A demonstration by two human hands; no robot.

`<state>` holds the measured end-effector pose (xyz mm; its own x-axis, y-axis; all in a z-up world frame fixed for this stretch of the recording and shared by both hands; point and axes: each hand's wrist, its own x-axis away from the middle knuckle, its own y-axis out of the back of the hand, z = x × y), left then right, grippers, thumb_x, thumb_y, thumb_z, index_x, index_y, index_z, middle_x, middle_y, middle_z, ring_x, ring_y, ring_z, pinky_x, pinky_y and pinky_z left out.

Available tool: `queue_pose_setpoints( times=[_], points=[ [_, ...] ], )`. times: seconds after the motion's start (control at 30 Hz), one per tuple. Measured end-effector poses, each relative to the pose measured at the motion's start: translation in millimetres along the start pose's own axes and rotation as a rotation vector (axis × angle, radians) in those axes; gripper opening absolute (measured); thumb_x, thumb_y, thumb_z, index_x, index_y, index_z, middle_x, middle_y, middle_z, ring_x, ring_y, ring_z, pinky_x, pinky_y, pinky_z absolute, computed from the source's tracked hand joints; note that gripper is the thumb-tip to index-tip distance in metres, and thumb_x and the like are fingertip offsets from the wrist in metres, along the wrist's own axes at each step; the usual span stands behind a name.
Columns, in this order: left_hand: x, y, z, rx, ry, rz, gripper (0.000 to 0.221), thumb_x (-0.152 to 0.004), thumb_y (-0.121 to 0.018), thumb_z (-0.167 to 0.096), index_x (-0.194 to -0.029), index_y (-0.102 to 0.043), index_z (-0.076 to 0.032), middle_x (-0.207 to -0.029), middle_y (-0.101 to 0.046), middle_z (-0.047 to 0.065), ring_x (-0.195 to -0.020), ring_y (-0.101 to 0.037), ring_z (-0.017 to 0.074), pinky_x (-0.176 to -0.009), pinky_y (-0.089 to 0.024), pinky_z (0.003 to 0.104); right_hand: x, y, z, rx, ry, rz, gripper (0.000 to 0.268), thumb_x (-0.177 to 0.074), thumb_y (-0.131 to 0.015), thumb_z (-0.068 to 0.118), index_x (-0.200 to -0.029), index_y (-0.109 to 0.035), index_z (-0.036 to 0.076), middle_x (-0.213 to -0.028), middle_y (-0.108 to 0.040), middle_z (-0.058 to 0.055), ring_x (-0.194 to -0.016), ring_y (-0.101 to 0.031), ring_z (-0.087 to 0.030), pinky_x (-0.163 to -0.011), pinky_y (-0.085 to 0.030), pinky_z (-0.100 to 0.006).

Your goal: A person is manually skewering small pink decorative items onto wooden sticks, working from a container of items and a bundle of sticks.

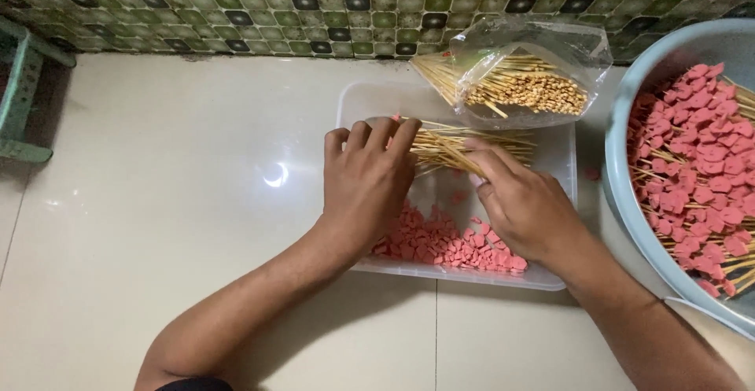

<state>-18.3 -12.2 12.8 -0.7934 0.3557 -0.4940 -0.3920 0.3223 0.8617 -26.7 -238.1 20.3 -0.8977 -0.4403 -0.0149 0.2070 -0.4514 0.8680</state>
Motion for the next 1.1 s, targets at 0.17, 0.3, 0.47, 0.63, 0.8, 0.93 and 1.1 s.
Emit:
queue_pose_setpoints(
  times=[0.17,0.3,0.47,0.63,0.8,0.93,1.1],
  points=[
    [9.7,-28.5,5.9,0.022,-0.035,0.05,0.035,-0.086,-0.079,-0.015,-0.117,-0.063,-0.013,-0.099,-0.064,0.008,-0.091,-0.067,0.0323,-0.08,-0.047,0.048,-0.1,0.5,-3.6,-0.098,-0.083,0.002,0.028,-0.102,-0.045,0.018,-0.126,-0.061,0.02,-0.107,-0.075,-0.013,-0.097,-0.071,-0.046,-0.081,-0.055,-0.061],
    [22.8,-54.7,8.7,0.135,-0.115,0.22,0.025,-0.085,-0.073,-0.023,-0.109,-0.067,-0.021,-0.096,-0.068,0.004,-0.092,-0.071,0.0319,-0.077,-0.05,0.044,0.4,11.4,2.3,-0.232,-0.166,-0.052,0.025,-0.105,-0.044,0.025,-0.119,-0.064,0.02,-0.091,-0.077,-0.009,-0.086,-0.073,-0.042,-0.08,-0.055,-0.056],
    [17.5,-38.5,2.7,0.289,-0.19,0.415,0.026,-0.085,-0.076,-0.023,-0.109,-0.072,-0.016,-0.096,-0.071,0.007,-0.097,-0.072,0.0351,-0.078,-0.052,0.046,-1.7,8.4,-4.9,-0.337,-0.135,-0.083,0.024,-0.107,-0.044,0.023,-0.119,-0.065,0.019,-0.081,-0.072,-0.006,-0.07,-0.069,-0.033,-0.074,-0.055,-0.048],
    [25.6,-47.7,-8.4,0.263,-0.274,0.487,0.03,-0.081,-0.076,-0.028,-0.109,-0.075,-0.018,-0.094,-0.073,0.007,-0.093,-0.072,0.0336,-0.078,-0.053,0.047,-5.3,3.2,-13.6,-0.387,-0.091,-0.078,0.022,-0.107,-0.045,0.024,-0.116,-0.064,0.017,-0.075,-0.069,-0.006,-0.066,-0.065,-0.031,-0.069,-0.055,-0.046],
    [12.5,-43.3,-34.9,0.265,-0.458,0.605,0.013,-0.082,-0.071,-0.019,-0.088,-0.078,-0.01,-0.082,-0.073,0.01,-0.08,-0.073,0.038,-0.072,-0.053,0.05,-8.6,4.0,-15.2,-0.487,-0.102,-0.102,0.027,-0.109,-0.043,0.021,-0.117,-0.067,0.012,-0.072,-0.069,-0.006,-0.057,-0.06,-0.025,-0.062,-0.053,-0.04],
    [7.6,-61.3,-52.7,0.32,-0.485,0.59,0.01,-0.082,-0.069,-0.012,-0.085,-0.077,-0.007,-0.082,-0.072,0.016,-0.078,-0.071,0.0405,-0.07,-0.053,0.051,-5.3,3.3,-12.1,-0.513,-0.111,-0.102,0.026,-0.108,-0.044,0.019,-0.117,-0.067,0.011,-0.072,-0.068,-0.005,-0.056,-0.062,-0.022,-0.061,-0.055,-0.037],
    [-0.5,-59.5,-56.7,0.384,-0.478,0.582,0.015,-0.083,-0.068,-0.006,-0.095,-0.078,-0.004,-0.09,-0.072,0.015,-0.088,-0.071,0.04,-0.071,-0.053,0.049,-8.1,5.6,-8.6,-0.499,-0.07,-0.115,0.025,-0.108,-0.046,0.017,-0.115,-0.067,0.006,-0.071,-0.068,-0.007,-0.058,-0.06,-0.024,-0.062,-0.054,-0.038]
  ],
)
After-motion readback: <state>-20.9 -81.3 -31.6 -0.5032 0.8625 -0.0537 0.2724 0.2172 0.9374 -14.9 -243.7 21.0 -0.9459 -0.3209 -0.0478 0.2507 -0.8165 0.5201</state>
